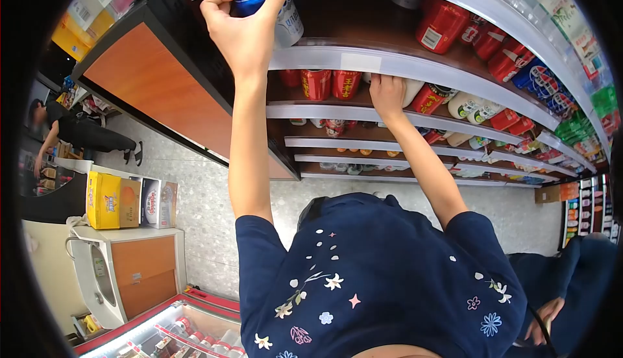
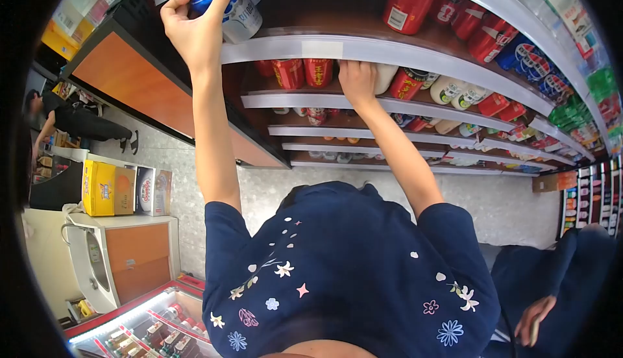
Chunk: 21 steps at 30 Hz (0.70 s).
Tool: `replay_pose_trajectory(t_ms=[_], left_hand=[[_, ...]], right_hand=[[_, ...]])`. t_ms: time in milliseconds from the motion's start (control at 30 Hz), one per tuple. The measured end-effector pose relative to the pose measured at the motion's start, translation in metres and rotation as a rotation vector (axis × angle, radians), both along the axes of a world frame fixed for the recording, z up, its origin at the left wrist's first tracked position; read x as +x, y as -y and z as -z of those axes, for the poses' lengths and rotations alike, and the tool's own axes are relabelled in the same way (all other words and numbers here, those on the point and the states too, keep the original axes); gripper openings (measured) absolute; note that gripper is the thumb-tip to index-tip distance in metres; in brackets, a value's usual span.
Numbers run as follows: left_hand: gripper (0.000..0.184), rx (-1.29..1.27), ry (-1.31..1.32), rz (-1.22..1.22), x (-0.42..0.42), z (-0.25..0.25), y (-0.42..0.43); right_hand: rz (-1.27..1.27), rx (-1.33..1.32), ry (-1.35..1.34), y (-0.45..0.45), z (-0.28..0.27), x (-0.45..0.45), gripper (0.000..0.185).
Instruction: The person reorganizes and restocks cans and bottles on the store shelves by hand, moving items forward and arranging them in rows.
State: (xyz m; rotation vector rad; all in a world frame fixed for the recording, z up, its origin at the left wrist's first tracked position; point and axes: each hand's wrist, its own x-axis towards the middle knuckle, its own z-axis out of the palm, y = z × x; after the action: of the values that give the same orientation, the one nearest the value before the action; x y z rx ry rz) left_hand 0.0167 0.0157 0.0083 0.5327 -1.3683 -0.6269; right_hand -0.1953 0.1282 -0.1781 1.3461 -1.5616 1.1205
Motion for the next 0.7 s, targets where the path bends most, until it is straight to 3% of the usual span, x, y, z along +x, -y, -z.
replay_pose_trajectory(t_ms=[100, 233, 367, 567, 700], left_hand=[[0.063, -0.119, -0.073, -0.021, -0.016, 0.004, 0.016], [0.069, -0.006, -0.113, 0.123, -0.033, 0.007, 0.023], [0.067, -0.188, -0.147, 0.104, -0.049, 0.015, 0.047], [0.07, -0.117, -0.001, -0.089, -0.04, 0.021, 0.039], [0.07, -0.095, 0.14, -0.146, -0.026, 0.023, 0.031]], right_hand=[[0.004, 0.049, 0.082, -0.001, -0.01, 0.004, 0.024], [0.082, 0.22, 0.196, -0.011, -0.032, 0.014, 0.02], [0.121, 0.254, 0.157, -0.015, -0.035, 0.01, 0.018], [0.159, 0.279, 0.047, -0.023, -0.035, 0.009, 0.021], [0.142, 0.156, -0.02, -0.026, -0.031, 0.007, 0.018]])
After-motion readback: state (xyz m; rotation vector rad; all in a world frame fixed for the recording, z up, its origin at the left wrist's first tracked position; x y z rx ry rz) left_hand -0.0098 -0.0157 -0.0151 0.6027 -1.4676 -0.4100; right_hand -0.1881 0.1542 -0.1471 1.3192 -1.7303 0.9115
